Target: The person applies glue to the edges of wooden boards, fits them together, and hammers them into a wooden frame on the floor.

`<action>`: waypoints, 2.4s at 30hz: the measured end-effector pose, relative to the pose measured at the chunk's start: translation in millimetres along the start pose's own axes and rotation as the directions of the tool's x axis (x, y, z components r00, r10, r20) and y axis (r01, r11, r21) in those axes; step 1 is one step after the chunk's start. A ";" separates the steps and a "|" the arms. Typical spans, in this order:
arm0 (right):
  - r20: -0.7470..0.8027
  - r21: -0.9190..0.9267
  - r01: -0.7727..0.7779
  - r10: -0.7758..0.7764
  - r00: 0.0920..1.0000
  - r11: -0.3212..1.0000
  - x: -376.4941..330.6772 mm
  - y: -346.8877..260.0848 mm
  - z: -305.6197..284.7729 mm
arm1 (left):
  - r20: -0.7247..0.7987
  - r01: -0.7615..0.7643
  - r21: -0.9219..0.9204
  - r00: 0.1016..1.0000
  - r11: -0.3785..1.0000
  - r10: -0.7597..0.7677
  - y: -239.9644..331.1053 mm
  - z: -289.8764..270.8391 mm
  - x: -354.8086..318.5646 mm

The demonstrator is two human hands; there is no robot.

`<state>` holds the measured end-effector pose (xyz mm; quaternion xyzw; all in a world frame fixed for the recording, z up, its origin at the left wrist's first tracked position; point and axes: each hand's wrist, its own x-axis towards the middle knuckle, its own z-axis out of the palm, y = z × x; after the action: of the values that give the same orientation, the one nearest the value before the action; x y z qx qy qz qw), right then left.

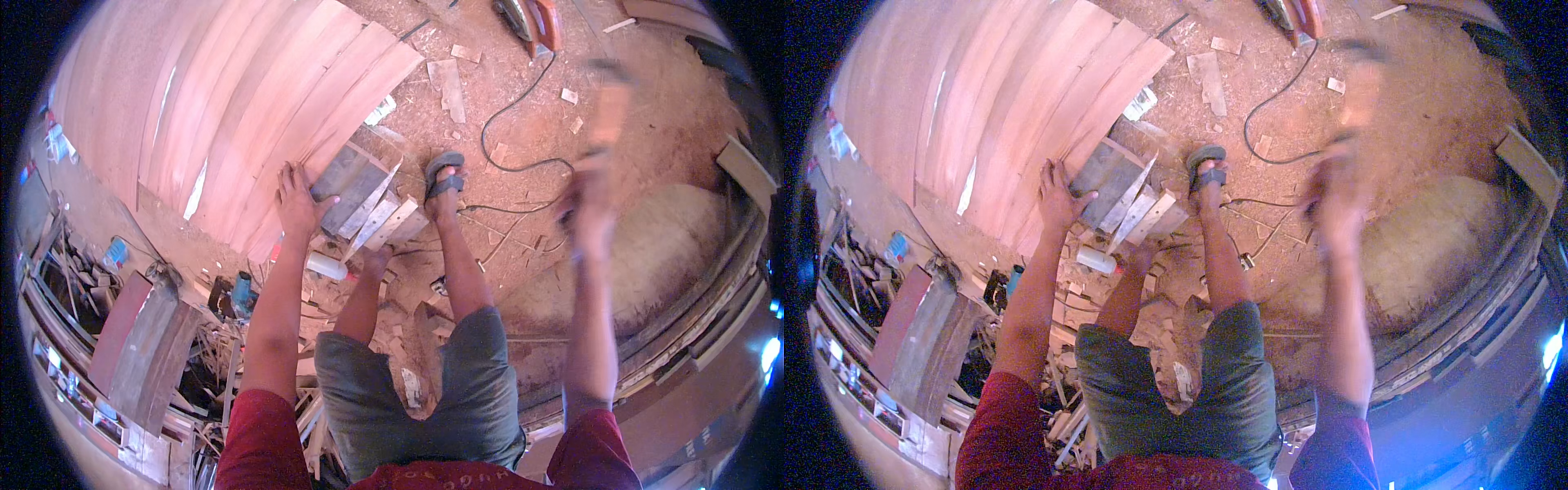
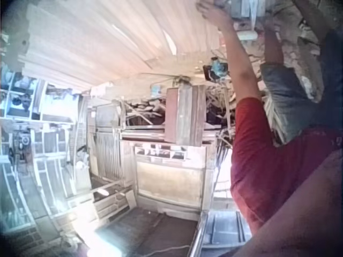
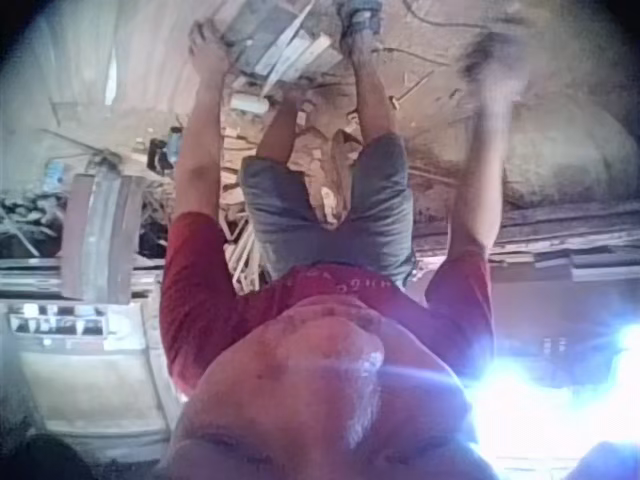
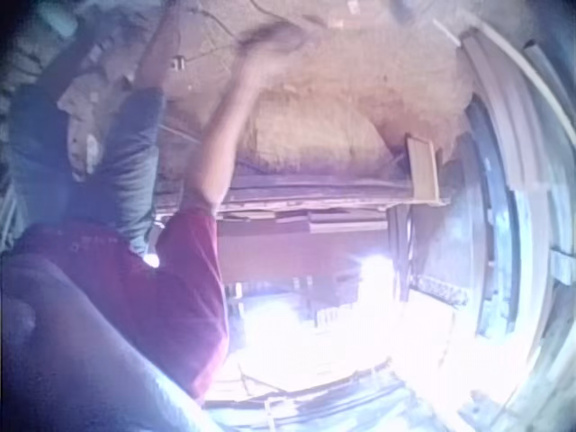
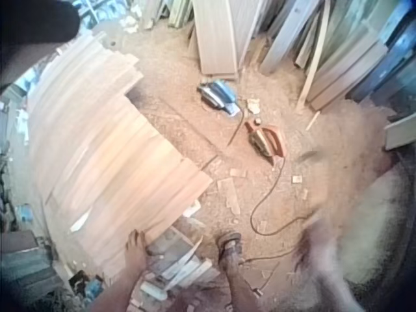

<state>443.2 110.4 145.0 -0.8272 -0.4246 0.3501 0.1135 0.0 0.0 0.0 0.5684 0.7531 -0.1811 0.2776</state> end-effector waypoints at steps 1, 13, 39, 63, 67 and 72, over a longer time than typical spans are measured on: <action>-0.125 0.034 0.077 -0.072 0.989 0.996 26.6 -4.1 -32.2 | -0.005 -0.012 0.004 1.000 1.000 0.012 0.5 -3.9 -8.3; 0.237 0.266 -0.333 0.274 0.932 0.904 -71.1 16.2 97.9 | -0.139 -0.099 0.001 0.985 0.995 0.098 -8.1 20.3 9.8; 0.963 -0.151 0.985 -0.236 0.128 -0.082 -205.6 -22.7 184.3 | 0.100 0.241 -0.951 0.832 0.194 -0.546 51.7 213.7 -387.0; 0.872 -0.159 0.634 0.193 0.449 -0.757 -347.3 -111.3 313.9 | 0.540 0.412 -0.839 0.548 -0.355 -0.639 225.0 164.3 -491.6; 0.989 0.145 0.773 0.121 -0.090 -0.618 -456.6 -129.6 351.4 | 0.558 0.434 -0.826 0.541 -0.360 -0.629 215.7 157.9 -486.7; 0.885 0.287 0.877 -0.244 -0.397 -0.384 -513.2 -119.9 357.1 | 0.552 0.433 -0.831 0.573 -0.348 -0.606 221.5 163.9 -490.7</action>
<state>-75.1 -256.4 190.6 0.0904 -0.9521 0.2159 -0.1966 344.7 -403.3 187.8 -0.2000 0.8285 0.3193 0.4142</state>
